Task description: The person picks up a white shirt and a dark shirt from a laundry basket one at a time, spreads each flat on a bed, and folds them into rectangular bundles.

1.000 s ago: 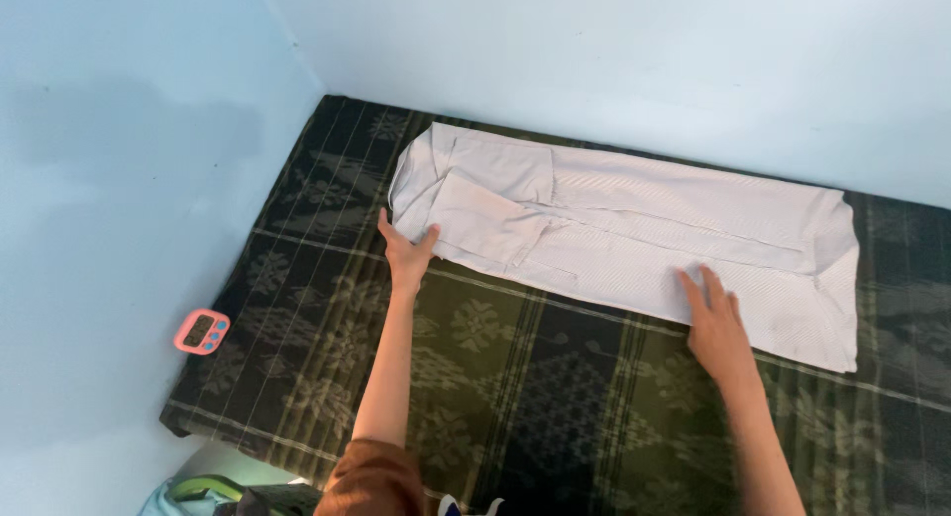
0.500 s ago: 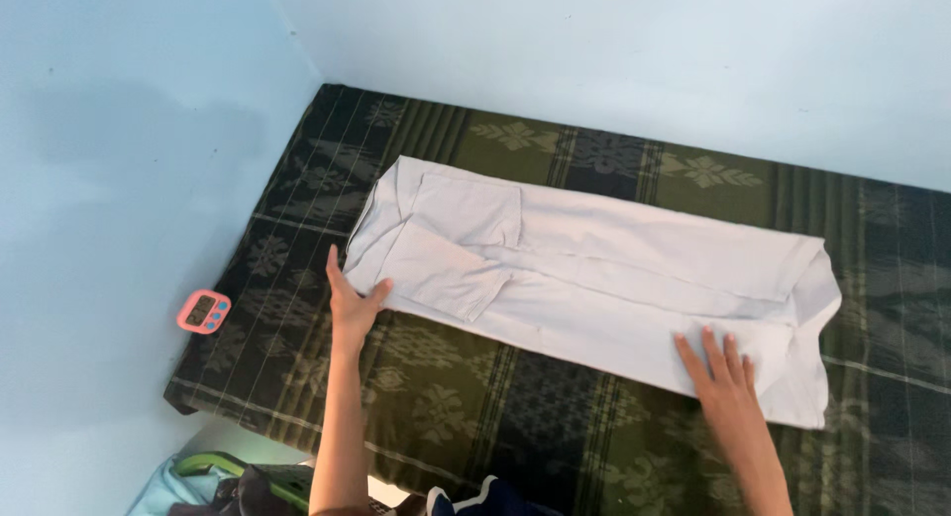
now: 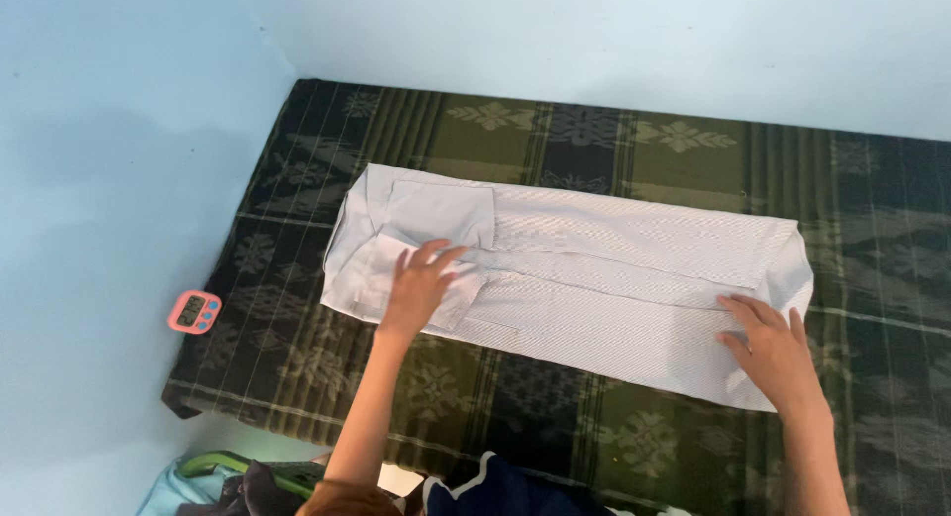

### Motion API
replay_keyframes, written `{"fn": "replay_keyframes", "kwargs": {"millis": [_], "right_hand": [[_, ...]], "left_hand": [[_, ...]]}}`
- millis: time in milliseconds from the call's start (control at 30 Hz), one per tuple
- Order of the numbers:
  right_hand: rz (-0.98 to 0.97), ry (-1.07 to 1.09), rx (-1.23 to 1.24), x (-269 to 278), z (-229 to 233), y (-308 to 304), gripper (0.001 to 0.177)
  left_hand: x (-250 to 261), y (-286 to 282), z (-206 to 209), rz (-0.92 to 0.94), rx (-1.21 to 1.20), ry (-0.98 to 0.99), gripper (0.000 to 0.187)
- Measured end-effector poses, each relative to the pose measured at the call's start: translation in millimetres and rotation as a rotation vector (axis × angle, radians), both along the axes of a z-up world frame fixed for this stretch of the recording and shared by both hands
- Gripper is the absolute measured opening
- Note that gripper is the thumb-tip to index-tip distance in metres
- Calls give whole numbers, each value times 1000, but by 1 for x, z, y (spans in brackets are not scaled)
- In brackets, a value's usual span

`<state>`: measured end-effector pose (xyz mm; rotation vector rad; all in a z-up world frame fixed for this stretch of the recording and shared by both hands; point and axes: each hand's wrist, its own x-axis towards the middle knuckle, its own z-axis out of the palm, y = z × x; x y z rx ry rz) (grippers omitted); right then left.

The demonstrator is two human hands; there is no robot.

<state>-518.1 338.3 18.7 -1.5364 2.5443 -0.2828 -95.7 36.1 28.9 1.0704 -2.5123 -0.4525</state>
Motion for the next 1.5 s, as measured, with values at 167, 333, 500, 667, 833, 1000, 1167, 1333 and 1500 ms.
{"fn": "replay_keyframes", "kwargs": {"millis": [167, 333, 500, 667, 833, 1000, 1167, 1333, 1500], "right_hand": [[-15, 4, 43, -18, 13, -1, 37], [-126, -180, -289, -37, 8, 9, 31], [-117, -17, -186, -48, -18, -8, 35], [-108, 140, -236, -33, 1, -20, 33], [138, 209, -268, -18, 8, -54, 30], [210, 450, -254, -15, -9, -67, 30], [158, 408, -282, -24, 0, -51, 28], [140, 332, -252, -7, 0, -27, 27], [50, 64, -271, -10, -3, -23, 30]], "left_hand": [[-38, -9, -17, -84, 96, -197, 32], [-25, -28, -22, -25, 100, -136, 21], [-36, -31, -42, -10, 7, -104, 23], [-34, -28, -34, -33, 1, -81, 26], [-67, -29, -29, -189, -121, 86, 22], [-97, -37, -44, -180, -437, -28, 24], [-92, -43, -40, -191, -546, -117, 26], [-79, -36, -30, -256, -521, -16, 23], [-79, -30, -25, -223, -427, -63, 23]]}}
